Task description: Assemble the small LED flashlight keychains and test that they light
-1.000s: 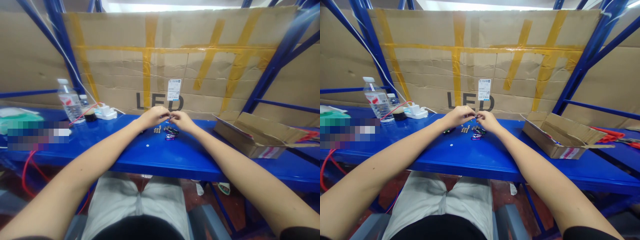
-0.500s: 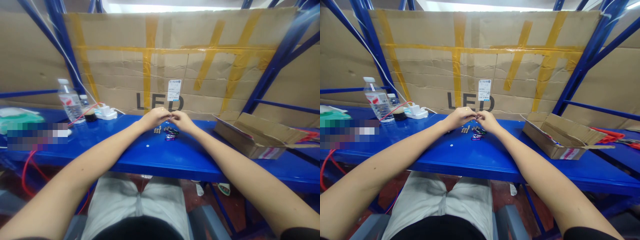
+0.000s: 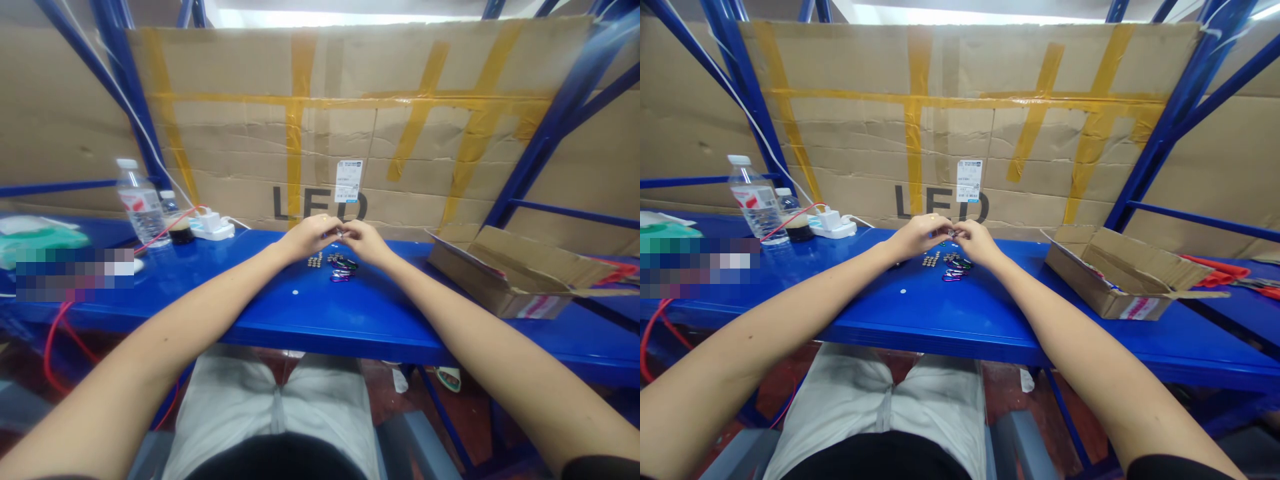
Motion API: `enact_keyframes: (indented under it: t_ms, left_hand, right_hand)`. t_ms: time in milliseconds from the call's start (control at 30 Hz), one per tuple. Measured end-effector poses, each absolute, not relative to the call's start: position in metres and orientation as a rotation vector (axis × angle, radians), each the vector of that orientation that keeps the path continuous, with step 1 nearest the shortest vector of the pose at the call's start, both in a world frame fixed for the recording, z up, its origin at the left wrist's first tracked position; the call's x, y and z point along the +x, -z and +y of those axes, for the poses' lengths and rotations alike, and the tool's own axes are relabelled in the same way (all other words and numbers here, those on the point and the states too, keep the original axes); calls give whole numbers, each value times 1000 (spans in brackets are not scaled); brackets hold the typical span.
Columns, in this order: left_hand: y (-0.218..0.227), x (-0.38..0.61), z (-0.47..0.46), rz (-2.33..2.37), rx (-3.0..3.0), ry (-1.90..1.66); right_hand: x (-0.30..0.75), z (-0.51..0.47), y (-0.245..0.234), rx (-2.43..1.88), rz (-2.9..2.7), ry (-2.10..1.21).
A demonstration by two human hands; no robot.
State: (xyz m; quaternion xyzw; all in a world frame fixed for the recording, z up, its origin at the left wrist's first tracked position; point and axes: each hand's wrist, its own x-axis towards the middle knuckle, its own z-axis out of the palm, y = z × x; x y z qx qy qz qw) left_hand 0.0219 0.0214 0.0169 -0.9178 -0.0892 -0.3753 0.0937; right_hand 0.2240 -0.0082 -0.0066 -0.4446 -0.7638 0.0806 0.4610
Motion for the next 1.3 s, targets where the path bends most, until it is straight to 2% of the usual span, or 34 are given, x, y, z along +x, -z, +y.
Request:
enact_keyframes:
  t_ms: [167,367,467,1300]
  left_hand:
    - [-25,9,26,-598,-2744,1153]
    - [-3,-10,63,-1025,-2880,487]
    - [7,-11,71,-1103,-2946,345]
    - [-8,-21,71,-1307,-2928,135]
  right_hand:
    - [224,-7,7,-1124,-1853,-235]
    - [225,-6,9,-1171,-1883,-249]
    - [225,-6,9,-1173,-1904,-242]
    - [224,-6,12,-1152,-1970,-252]
